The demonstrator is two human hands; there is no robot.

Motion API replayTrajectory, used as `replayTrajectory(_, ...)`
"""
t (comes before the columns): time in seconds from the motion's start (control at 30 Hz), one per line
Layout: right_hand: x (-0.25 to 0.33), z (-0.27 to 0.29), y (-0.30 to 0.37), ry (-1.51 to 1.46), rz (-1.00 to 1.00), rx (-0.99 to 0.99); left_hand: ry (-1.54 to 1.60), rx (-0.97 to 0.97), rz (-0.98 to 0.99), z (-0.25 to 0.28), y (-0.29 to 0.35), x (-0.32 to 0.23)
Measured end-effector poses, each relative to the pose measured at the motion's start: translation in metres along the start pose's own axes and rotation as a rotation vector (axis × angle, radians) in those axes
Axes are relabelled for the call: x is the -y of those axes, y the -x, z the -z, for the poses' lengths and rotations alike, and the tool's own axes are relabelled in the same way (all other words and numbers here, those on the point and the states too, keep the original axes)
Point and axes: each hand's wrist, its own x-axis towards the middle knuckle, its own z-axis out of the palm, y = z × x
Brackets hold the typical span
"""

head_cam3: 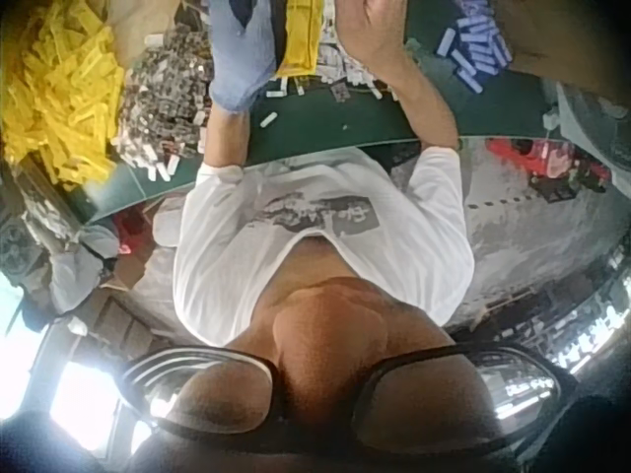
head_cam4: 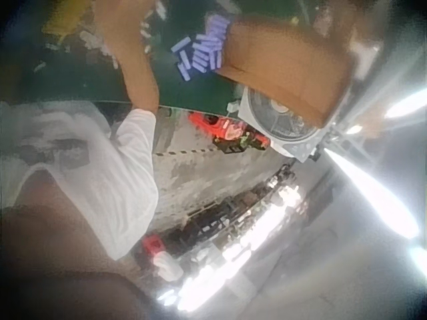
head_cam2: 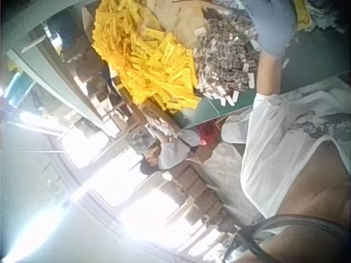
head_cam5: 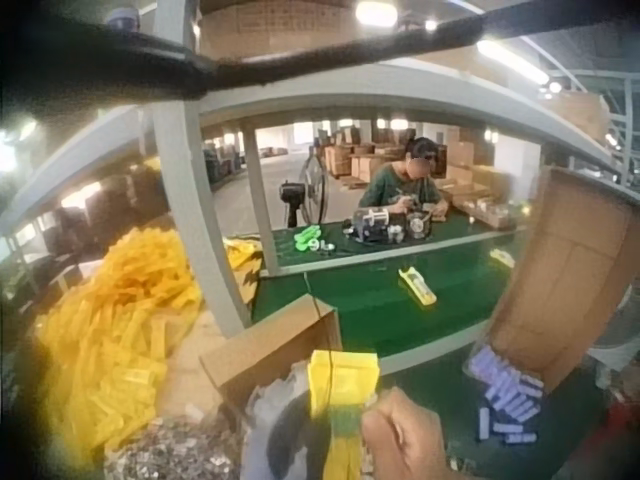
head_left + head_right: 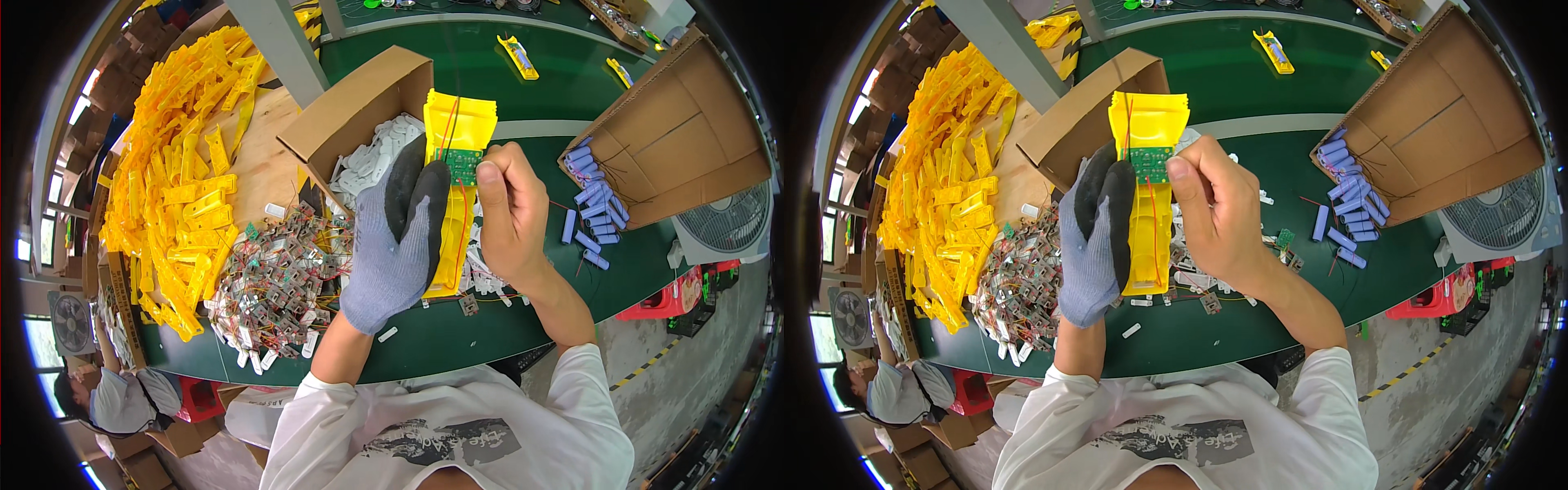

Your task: The person assembles flashlights by hand, fitting circuit boards, wires, batteries, and small plastic parts into plastic flashlight casings.

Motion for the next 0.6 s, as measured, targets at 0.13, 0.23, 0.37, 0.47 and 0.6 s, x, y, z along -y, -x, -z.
replayTrajectory(0.13, 0.008, -0.003, 0.002, -0.048, -0.012, 0.024, -0.044, -0.022, -0.070, 0.003, 0.005, 0.000)
replayTrajectory(0.23, 0.010, 0.000, 0.000, -0.087, -0.021, -0.014, -0.100, -0.024, -0.173, 0.001, 0.000, 0.011)
replayTrajectory(0.37, 0.003, 0.000, -0.006, -0.235, -0.205, 0.115, 0.193, -0.198, 0.112, -0.001, 0.001, 0.019)
replayTrajectory(0.47, 0.002, -0.001, -0.008, -0.349, -0.236, 0.178, 0.373, -0.248, 0.036, 0.006, -0.004, 0.016)
replayTrajectory(0.6, 0.023, 0.019, -0.018, -0.041, -0.217, 0.399, 0.453, -0.328, -0.038, 0.009, -0.008, 0.017)
